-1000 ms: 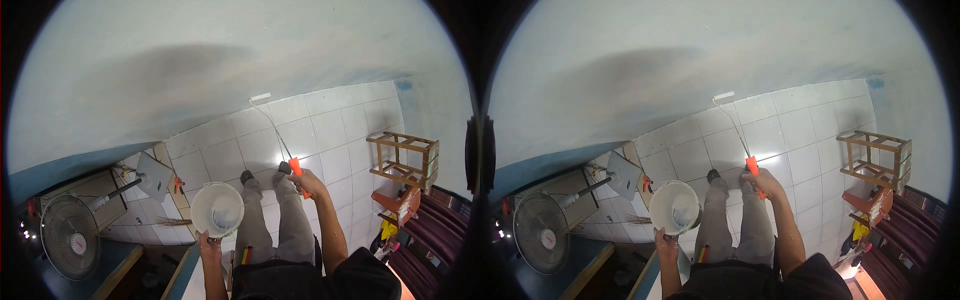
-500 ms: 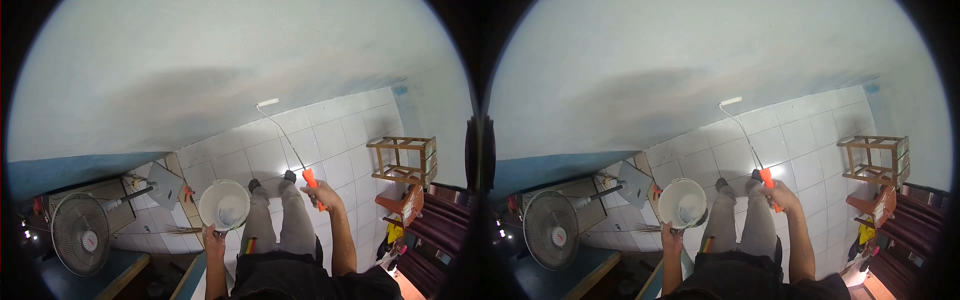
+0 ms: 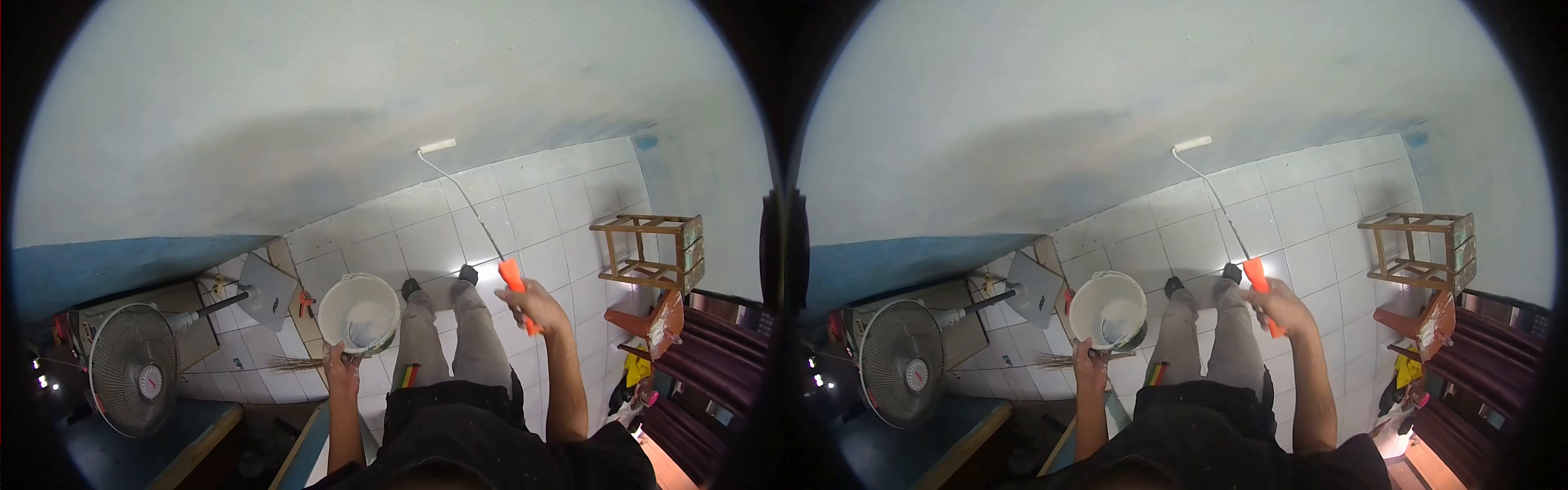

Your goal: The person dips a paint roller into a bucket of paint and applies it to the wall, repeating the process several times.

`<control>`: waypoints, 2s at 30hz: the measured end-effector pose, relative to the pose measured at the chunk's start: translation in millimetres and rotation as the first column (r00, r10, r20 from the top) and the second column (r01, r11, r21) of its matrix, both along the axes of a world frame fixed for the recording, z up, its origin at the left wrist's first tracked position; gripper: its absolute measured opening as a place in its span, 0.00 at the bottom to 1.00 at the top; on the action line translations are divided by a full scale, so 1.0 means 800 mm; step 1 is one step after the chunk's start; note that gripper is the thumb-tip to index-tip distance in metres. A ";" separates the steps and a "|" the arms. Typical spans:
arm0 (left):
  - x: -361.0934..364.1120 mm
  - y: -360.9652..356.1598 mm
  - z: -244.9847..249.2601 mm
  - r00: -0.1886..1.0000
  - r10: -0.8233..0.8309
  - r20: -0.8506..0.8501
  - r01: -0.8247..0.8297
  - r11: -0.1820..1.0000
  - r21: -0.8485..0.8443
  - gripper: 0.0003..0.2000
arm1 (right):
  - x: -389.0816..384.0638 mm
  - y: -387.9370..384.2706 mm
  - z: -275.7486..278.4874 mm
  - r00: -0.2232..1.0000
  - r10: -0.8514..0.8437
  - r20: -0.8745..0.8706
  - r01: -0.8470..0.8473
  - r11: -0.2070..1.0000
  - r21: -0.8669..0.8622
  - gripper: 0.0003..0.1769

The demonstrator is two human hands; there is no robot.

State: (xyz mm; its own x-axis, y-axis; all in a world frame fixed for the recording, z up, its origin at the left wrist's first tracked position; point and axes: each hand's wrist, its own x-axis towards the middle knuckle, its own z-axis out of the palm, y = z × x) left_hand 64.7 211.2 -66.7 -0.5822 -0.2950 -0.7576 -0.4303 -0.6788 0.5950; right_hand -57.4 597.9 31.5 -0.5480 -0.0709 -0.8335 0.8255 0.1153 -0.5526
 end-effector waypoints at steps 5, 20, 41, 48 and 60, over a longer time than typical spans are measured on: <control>-0.012 0.016 0.027 1.000 -0.007 0.028 0.009 0.999 -0.053 0.18 | -0.056 -0.001 -0.174 1.000 0.018 -0.016 -0.019 0.999 -0.031 0.11; -0.007 0.016 -0.015 0.991 0.104 0.081 -0.096 0.991 -0.096 0.27 | -0.050 0.017 -0.173 0.997 0.061 0.056 -0.063 0.997 0.035 0.14; 0.006 0.043 -0.051 0.972 0.208 0.106 -0.191 0.970 -0.153 0.27 | -0.140 0.003 -0.456 0.989 0.058 0.135 -0.043 0.993 -0.111 0.17; -0.015 0.065 -0.009 0.984 0.140 0.112 -0.127 0.985 -0.118 0.24 | -0.083 0.027 -0.209 0.993 0.036 0.116 -0.031 0.998 -0.047 0.15; -0.032 0.090 0.017 0.987 0.162 0.020 -0.160 0.985 -0.060 0.23 | -0.049 0.064 -0.119 0.992 0.120 0.042 -0.116 0.989 -0.096 0.17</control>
State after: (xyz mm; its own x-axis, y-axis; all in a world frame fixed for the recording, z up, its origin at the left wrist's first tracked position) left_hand 38.9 283.3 -52.9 -0.5052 -0.4270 -0.7500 -0.3331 -0.7052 0.6259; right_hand -96.5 649.1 -63.9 -0.4911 -0.2112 -0.8451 0.8347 0.1635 -0.5259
